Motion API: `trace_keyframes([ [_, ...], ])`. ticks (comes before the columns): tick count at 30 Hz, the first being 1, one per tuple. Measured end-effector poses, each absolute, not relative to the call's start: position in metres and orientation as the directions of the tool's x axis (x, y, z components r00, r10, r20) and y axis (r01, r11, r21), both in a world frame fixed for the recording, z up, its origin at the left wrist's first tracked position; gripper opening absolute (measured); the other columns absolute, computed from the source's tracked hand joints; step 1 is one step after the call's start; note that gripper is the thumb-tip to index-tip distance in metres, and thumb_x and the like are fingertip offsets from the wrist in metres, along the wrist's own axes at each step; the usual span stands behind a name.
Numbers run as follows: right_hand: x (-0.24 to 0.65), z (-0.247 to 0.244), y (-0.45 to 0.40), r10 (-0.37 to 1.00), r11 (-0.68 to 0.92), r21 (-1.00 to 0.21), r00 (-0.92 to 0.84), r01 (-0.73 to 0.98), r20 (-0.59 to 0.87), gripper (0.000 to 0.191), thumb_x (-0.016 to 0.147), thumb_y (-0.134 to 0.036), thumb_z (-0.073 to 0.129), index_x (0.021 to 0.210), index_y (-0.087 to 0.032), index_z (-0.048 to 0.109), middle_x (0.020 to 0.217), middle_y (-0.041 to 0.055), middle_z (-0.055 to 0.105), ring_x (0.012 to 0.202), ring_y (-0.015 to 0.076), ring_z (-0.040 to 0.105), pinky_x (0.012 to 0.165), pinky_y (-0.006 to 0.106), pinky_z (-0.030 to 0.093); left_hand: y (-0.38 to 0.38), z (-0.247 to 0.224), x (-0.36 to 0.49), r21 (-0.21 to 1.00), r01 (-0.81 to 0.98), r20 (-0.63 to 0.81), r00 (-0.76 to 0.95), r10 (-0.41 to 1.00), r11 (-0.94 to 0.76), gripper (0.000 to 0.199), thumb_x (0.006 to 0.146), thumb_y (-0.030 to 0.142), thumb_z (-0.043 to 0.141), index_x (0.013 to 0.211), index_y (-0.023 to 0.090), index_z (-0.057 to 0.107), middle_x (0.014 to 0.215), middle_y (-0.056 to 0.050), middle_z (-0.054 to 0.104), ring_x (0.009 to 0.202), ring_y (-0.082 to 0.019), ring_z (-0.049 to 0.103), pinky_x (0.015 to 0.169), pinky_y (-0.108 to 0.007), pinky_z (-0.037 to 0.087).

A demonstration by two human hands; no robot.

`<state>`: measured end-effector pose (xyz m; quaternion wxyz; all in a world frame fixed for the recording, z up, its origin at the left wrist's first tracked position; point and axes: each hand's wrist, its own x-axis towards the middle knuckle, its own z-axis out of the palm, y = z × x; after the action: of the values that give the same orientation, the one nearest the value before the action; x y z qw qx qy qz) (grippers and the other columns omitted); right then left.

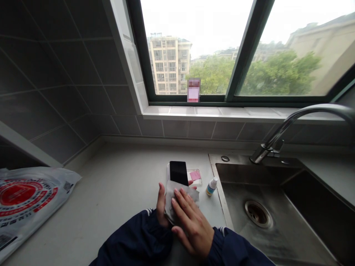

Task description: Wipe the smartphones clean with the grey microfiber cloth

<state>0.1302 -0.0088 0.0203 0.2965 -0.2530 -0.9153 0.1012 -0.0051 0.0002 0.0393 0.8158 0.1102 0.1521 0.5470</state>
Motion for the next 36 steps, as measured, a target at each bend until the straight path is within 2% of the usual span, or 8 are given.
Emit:
trace_keyframes([
  [4,0.130,0.019,-0.007,0.548,0.836,-0.318,-0.702,0.446,0.456,0.066,0.101,-0.044,0.035,0.154,-0.009,0.018,0.162,0.0170,0.007,0.147,0.0372,0.010,0.115,0.054,0.029,-0.002,0.032,0.003,0.383,-0.848,-0.109,0.352,0.930,0.366,0.087,0.079,0.081,0.033,0.119,0.012,0.067,0.134,-0.019,0.058,0.139,-0.035,0.037,0.116,-0.049,0.026],
  [7,0.132,0.018,-0.005,0.567,0.823,-0.298,-0.667,0.483,0.484,0.067,0.101,-0.048,0.029,0.155,-0.009,0.018,0.161,0.0183,0.004,0.147,0.0392,0.009,0.114,0.055,0.029,-0.001,0.016,0.008,0.476,-0.810,-0.043,0.368,0.929,0.343,0.079,0.081,0.080,0.029,0.120,0.023,0.068,0.143,-0.008,0.052,0.147,-0.028,0.020,0.120,-0.041,0.017],
  [13,0.139,0.019,0.000,0.635,0.748,-0.318,-0.489,0.582,0.598,0.066,0.101,-0.046,0.032,0.155,-0.011,0.017,0.162,0.0184,0.003,0.146,0.0422,0.009,0.112,0.060,0.026,-0.010,-0.011,0.011,0.783,-0.611,0.130,0.348,0.929,0.119,0.055,0.092,0.064,0.025,0.140,0.044,0.041,0.156,0.011,0.030,0.148,-0.020,0.001,0.121,-0.038,-0.004],
  [19,0.146,0.027,0.006,0.634,0.718,-0.361,-0.345,0.595,0.692,0.067,0.100,-0.041,0.034,0.156,-0.013,0.011,0.162,0.0165,0.002,0.147,0.0426,0.005,0.113,0.063,0.022,-0.022,0.002,0.008,0.918,-0.396,0.136,0.344,0.929,0.012,0.060,0.094,0.058,0.027,0.148,0.032,0.032,0.159,0.004,0.025,0.148,-0.027,-0.001,0.121,-0.041,0.003],
  [24,0.145,0.023,0.006,0.637,0.733,-0.371,-0.385,0.571,0.668,0.066,0.101,-0.041,0.031,0.156,-0.012,0.010,0.162,0.0186,0.001,0.146,0.0432,0.006,0.112,0.064,0.023,-0.018,0.007,0.008,0.860,-0.510,0.173,0.316,0.933,0.013,0.059,0.094,0.056,0.032,0.145,0.028,0.040,0.157,0.001,0.030,0.148,-0.025,0.001,0.120,-0.037,-0.001],
  [29,0.139,0.015,0.003,0.587,0.804,-0.318,-0.582,0.503,0.563,0.068,0.101,-0.048,0.027,0.155,-0.010,0.013,0.161,0.0195,0.003,0.147,0.0416,0.009,0.112,0.060,0.027,-0.009,-0.021,0.007,0.639,-0.761,0.077,0.210,0.975,0.114,0.046,0.095,0.054,0.034,0.129,0.035,0.060,0.145,0.006,0.049,0.148,-0.022,0.011,0.121,-0.039,-0.002],
  [33,0.134,0.014,-0.001,0.542,0.839,-0.282,-0.677,0.465,0.497,0.069,0.101,-0.050,0.030,0.155,-0.009,0.016,0.161,0.0183,0.005,0.147,0.0395,0.008,0.114,0.056,0.027,-0.003,-0.016,0.006,0.413,-0.882,-0.025,0.237,0.971,0.226,0.065,0.089,0.068,0.030,0.123,0.025,0.066,0.136,-0.004,0.060,0.146,-0.025,0.022,0.121,-0.039,0.010],
  [36,0.132,0.016,-0.004,0.516,0.856,-0.266,-0.732,0.442,0.444,0.070,0.100,-0.049,0.033,0.155,-0.009,0.016,0.161,0.0176,0.006,0.147,0.0379,0.008,0.115,0.054,0.027,0.001,0.007,0.003,0.369,-0.891,-0.025,0.275,0.961,0.265,0.079,0.083,0.077,0.031,0.119,0.017,0.069,0.124,-0.014,0.067,0.140,-0.032,0.036,0.117,-0.042,0.024],
])
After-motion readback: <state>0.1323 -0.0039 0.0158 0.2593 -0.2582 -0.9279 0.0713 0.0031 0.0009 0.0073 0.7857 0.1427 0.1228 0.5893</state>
